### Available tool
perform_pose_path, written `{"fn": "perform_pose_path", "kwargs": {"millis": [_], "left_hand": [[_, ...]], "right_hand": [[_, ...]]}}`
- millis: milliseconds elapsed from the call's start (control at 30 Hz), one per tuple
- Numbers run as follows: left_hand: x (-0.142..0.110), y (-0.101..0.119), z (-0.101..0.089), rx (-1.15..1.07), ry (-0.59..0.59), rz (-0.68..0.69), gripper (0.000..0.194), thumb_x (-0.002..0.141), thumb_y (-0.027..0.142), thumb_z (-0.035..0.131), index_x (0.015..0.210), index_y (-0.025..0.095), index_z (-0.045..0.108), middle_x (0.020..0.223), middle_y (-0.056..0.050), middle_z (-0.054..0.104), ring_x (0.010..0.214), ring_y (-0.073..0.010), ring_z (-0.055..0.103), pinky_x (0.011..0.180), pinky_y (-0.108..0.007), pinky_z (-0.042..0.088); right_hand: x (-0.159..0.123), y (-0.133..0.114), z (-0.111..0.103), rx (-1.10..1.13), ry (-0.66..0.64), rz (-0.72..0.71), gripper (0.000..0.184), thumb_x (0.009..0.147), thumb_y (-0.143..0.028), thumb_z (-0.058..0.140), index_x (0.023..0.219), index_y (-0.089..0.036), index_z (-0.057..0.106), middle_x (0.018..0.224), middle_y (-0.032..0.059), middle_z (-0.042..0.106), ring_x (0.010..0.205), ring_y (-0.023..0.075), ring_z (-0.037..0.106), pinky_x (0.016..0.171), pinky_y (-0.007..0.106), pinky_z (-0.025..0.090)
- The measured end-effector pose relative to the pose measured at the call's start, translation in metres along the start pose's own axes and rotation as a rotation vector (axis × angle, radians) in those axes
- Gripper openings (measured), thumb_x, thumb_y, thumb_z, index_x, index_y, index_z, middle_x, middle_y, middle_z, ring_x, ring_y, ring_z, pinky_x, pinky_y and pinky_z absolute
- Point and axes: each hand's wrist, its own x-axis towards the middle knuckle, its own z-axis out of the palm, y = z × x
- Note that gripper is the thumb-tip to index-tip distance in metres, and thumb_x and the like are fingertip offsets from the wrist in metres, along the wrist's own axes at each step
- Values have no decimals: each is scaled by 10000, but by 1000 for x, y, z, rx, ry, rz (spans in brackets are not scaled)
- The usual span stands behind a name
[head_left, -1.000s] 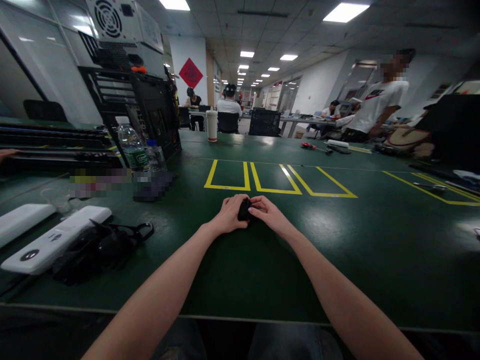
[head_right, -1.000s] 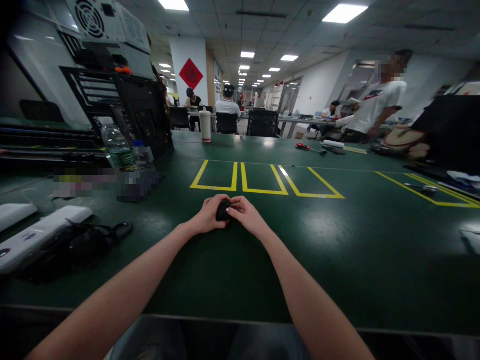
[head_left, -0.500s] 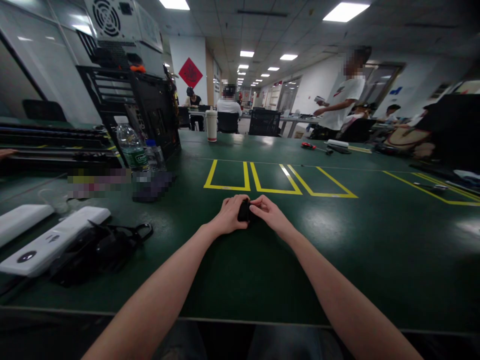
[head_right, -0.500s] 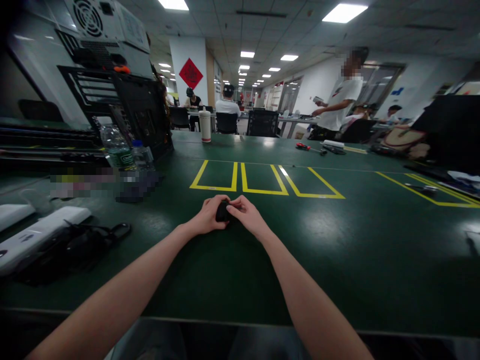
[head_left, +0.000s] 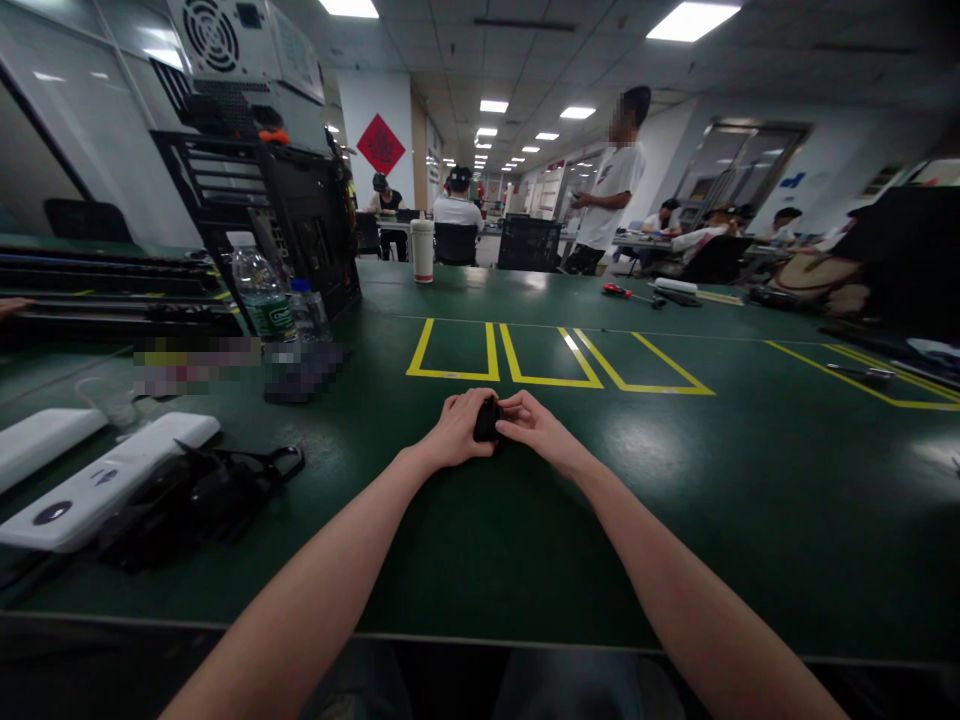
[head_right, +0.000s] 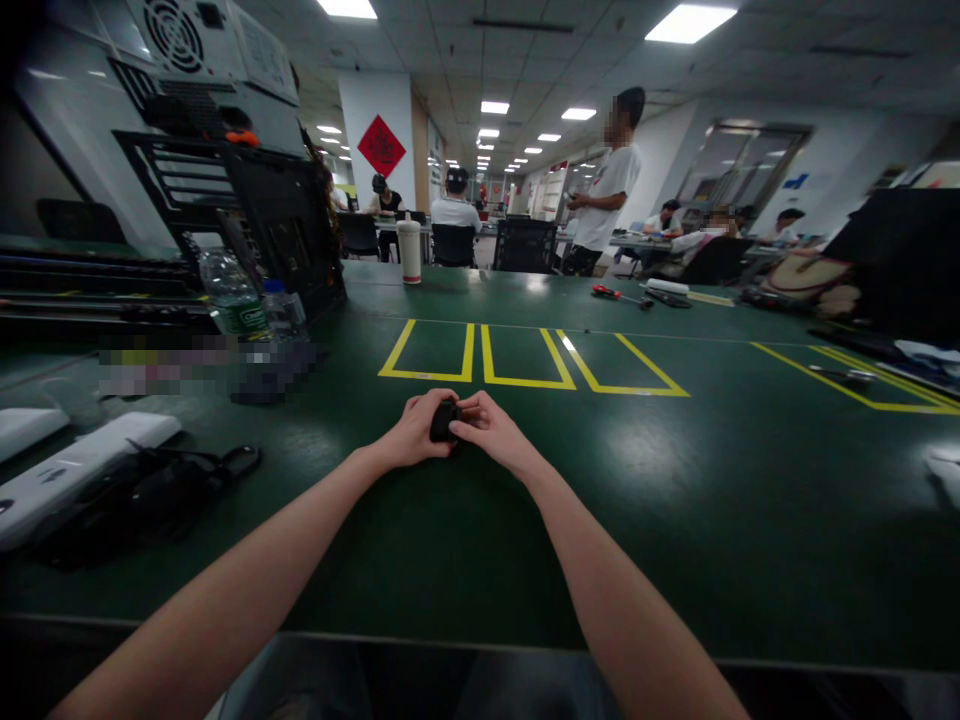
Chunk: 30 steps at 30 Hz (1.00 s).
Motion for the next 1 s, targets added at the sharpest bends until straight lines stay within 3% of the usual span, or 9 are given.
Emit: {"fn": "perform_pose_path", "kwargs": {"millis": [100,200,467,600,700,1000], "left_hand": [[0,-1,1,12,10,12,633,602,207,640,1147,227,318,1113,-52,456,1076,-243,433,942,-417,262],[0,-2,2,20,17,19,651,593,210,645,1153,213,313,1119,-61,453,1075,-244,435,941,-415,268],[0,0,0,14,4,13,618,613,216,635,1145,232,320,1097,-44,463,1056,-237,446,940,-411,262],[0,1,0,8,8,11,622,614,216,637,1149,230,318,1104,-48,460,1060,-241,443,942,-413,257],[0,3,-2,0,-3,3,609,622,207,629,1146,235,321,1106,-47,460,1066,-242,443,947,-422,250],[0,0,-1,-2,-6,7,616,624,225,630,1153,236,315,1106,-45,457,1057,-238,446,947,-421,252]], "right_hand": [[3,3,2,-24,78,-17,193,717,-309,593,868,-224,509,892,-2,567,859,165,559,820,379,434],[6,7,3,-33,108,8,259,701,-306,611,924,-221,509,926,7,570,889,168,552,832,380,425],[0,0,-1,21,-16,8,280,672,-272,647,898,-230,487,947,5,576,920,172,555,835,374,428],[2,0,3,-17,72,-39,175,728,-319,579,838,-212,496,884,-6,567,873,161,557,827,367,431],[5,3,4,-48,112,-7,213,722,-316,585,884,-207,498,929,5,562,903,165,546,851,381,420],[-1,-2,0,11,-14,2,264,687,-256,632,905,-224,487,973,6,568,942,173,549,852,378,429]]}}
